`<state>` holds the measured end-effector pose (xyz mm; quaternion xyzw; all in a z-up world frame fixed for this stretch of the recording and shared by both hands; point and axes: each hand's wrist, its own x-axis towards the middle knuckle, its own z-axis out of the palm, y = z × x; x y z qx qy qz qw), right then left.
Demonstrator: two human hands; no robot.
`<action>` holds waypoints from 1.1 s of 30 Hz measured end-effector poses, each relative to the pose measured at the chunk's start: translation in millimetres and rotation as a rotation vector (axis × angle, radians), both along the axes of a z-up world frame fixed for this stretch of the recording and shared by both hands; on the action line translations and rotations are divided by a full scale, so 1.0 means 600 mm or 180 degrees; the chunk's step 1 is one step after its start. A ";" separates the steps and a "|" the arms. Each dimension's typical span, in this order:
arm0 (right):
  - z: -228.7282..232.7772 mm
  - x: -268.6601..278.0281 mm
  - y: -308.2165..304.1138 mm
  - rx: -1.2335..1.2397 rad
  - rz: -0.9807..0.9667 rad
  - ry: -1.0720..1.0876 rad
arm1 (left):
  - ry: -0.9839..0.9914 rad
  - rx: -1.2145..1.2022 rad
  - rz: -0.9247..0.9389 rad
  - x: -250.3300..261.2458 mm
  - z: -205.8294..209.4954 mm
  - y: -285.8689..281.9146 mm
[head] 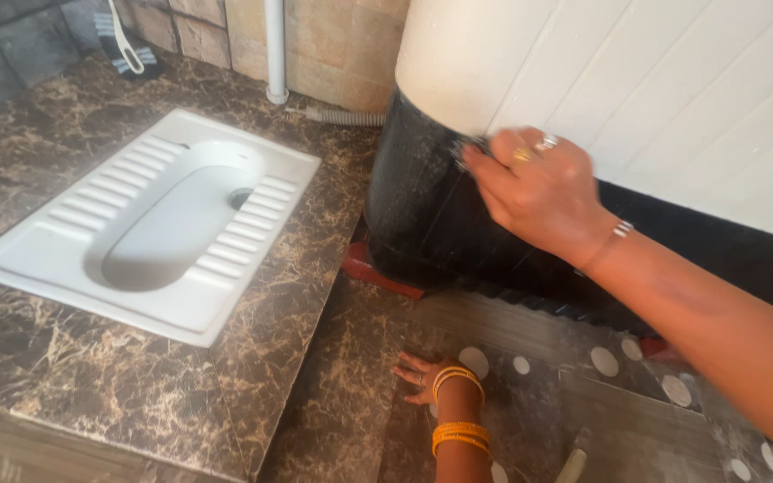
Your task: The person scrubs the black base of a large white water tank using a steel wool pad and rinses the area with a hose. The person alternates between scrubbing and rinsing to clean the surface.
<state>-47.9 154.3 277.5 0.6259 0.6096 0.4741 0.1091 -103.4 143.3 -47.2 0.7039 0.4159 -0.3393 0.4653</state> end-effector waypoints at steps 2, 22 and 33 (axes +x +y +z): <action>-0.010 -0.028 0.025 0.0116 0.0047 0.0226 | -0.0140 0.0189 0.0416 0.001 -0.014 -0.004; -0.025 -0.075 0.033 -0.0534 0.0065 -0.0013 | -0.0049 0.0165 -0.0186 -0.008 -0.010 -0.003; -0.068 -0.085 0.051 -0.0479 0.0445 0.0305 | -0.0138 -0.0079 -0.0780 -0.041 0.047 0.023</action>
